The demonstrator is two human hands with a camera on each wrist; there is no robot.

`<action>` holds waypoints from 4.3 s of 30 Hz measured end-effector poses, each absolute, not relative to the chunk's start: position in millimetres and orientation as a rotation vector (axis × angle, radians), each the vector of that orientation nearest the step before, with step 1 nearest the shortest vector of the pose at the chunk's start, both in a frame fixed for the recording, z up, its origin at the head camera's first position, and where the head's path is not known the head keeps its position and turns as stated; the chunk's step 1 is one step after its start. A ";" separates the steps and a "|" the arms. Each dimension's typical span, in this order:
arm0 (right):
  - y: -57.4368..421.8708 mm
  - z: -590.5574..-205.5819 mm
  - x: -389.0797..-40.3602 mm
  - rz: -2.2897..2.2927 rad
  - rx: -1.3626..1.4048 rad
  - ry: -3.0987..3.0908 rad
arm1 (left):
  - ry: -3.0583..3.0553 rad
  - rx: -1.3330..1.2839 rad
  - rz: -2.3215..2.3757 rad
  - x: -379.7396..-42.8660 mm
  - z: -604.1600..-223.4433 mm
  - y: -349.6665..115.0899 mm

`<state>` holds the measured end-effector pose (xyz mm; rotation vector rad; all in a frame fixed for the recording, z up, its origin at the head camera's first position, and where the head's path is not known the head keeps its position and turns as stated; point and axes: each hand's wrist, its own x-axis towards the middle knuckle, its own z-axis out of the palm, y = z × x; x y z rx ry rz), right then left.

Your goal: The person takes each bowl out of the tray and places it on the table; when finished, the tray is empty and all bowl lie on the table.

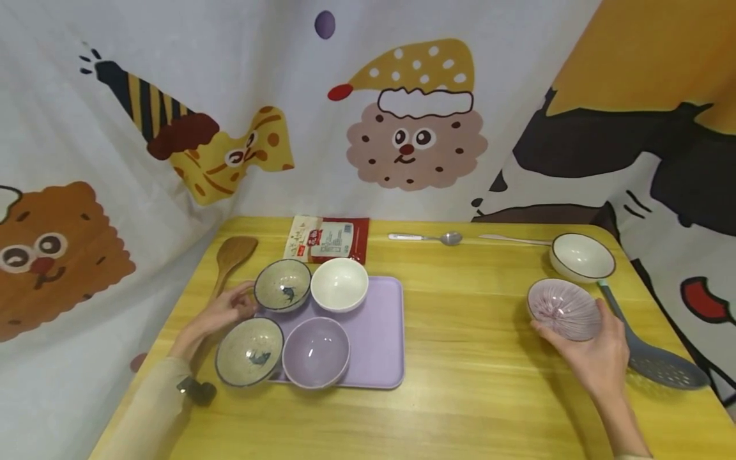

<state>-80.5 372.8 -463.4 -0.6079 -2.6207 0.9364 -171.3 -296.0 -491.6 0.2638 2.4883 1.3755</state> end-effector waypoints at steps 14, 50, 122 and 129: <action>398.7 -467.6 -88.5 0.988 -0.773 -2.629 | 2.407 0.244 1.444 -173.2 -491.3 -298.0; 406.7 -433.6 -98.8 0.769 -0.745 -2.834 | 2.414 0.201 1.432 -175.1 -493.8 -299.1; 96.4 -440.5 -203.8 1.355 0.978 -2.860 | 2.393 0.215 1.441 -174.9 -489.4 -297.2; 83.8 -451.8 -207.4 1.363 1.002 -2.895 | 2.401 0.196 1.436 -175.3 -489.4 -297.2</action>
